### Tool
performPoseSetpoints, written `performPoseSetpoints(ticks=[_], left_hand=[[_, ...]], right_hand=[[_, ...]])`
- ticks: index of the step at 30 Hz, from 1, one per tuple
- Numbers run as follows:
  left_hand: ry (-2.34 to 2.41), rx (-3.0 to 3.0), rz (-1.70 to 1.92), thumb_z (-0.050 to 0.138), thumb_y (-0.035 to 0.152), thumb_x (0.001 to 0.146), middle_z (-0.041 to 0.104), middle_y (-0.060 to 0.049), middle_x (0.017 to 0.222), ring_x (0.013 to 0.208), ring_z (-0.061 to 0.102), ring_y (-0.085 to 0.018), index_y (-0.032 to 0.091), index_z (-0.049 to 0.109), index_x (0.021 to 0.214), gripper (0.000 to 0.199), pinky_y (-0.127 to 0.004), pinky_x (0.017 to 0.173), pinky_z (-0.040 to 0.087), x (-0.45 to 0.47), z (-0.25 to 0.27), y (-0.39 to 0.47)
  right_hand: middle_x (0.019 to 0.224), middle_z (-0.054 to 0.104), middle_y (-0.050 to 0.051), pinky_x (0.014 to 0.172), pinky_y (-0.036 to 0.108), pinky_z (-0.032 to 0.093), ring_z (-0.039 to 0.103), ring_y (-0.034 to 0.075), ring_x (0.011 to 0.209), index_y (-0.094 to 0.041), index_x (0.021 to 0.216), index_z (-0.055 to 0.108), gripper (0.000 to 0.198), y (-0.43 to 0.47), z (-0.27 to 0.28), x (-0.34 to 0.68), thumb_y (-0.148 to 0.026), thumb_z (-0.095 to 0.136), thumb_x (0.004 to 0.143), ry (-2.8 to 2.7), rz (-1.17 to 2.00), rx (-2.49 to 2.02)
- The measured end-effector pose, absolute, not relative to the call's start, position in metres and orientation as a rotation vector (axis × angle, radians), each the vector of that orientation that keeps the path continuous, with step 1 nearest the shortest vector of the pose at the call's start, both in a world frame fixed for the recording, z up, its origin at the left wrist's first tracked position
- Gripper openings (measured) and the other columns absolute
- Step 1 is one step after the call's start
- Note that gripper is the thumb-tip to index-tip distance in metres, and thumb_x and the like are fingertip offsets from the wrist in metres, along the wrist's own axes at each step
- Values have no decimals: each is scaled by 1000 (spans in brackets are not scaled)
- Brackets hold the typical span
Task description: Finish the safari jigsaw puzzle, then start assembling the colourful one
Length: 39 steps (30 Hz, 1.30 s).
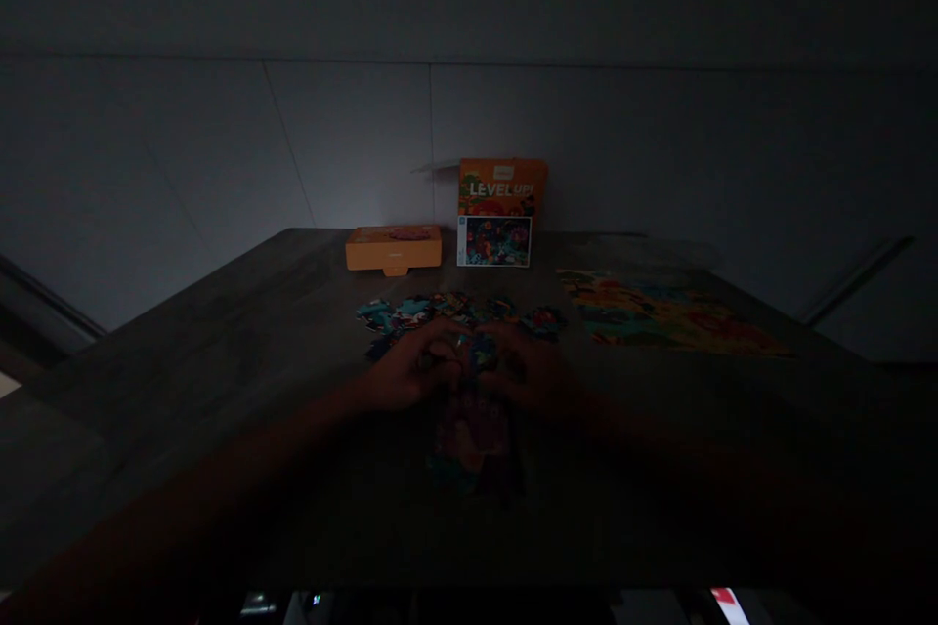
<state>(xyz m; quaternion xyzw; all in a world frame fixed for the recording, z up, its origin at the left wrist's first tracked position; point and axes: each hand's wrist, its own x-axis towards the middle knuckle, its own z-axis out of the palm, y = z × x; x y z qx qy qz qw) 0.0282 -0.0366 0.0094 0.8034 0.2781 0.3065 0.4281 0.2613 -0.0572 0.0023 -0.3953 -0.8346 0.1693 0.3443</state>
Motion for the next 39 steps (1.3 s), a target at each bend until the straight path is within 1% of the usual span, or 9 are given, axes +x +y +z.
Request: performPoseSetpoints(ticks=[3,5,13,18,24,27,30,34,39], left_hand=[[707,2000,755,58,31,91,68,-3,76,73,64,-17,15,45,124,39,-27,70,49,28,8,-35],[703,1998,749,58,31,91,69,-3,76,74,66,-18,15,45,124,39,-28,71,49,29,6,-34],[749,2000,698,58,29,89,74,-6,83,83,69,-20,13,46,126,42,-31,77,51,31,9,-33],[954,2265,794,55,24,88,71,-5,89,85,66,-20,14,48,130,43,-32,79,50,29,11,-30],[1107,2549,867,45,16,88,68,-8,103,98,61,-22,18,64,104,25,-35,89,47,24,11,-18],[1488,2580,926,48,12,82,68,-10,103,99,60,-26,16,66,101,27,-37,90,47,5,18,-1],[1987,2599,814,47,7,77,66,-14,112,105,57,-30,14,69,105,36,-45,98,40,-24,22,21],[2324,2351,601,52,30,86,64,-18,113,108,56,-35,18,71,107,31,-49,97,39,-50,13,40],[1959,2428,684,56,56,83,63,-13,123,117,52,-33,21,65,122,53,-46,103,36,-40,3,41]], right_hand=[[117,66,12,88,37,50,64,25,103,-18,134,50,57,-55,1,264,-36,67,82,-2228,245,-933],[126,62,13,95,39,49,61,25,113,-19,136,50,57,-53,0,266,-37,66,84,-2261,127,-887],[116,68,13,88,36,53,65,24,104,-16,133,55,57,-45,-6,267,-41,65,83,-2267,-133,-877],[113,68,14,90,41,50,61,28,104,-13,128,59,52,-32,0,275,-40,63,84,-2214,-249,-986],[105,68,15,92,44,46,58,29,98,-9,122,64,49,9,-6,304,-41,63,84,-2105,-313,-1248],[105,69,14,94,46,42,58,30,100,-14,114,70,41,17,-12,310,-43,60,86,-2140,-254,-1394],[112,67,14,95,47,40,55,30,106,-18,107,74,37,16,-16,309,-44,55,89,-2197,-190,-1476],[115,64,15,97,47,39,52,30,111,-19,108,74,38,12,-16,306,-45,52,91,-2183,-162,-1489],[115,63,14,97,45,39,52,29,110,-20,104,75,35,10,-14,305,-43,54,89,-2161,-180,-1467]])
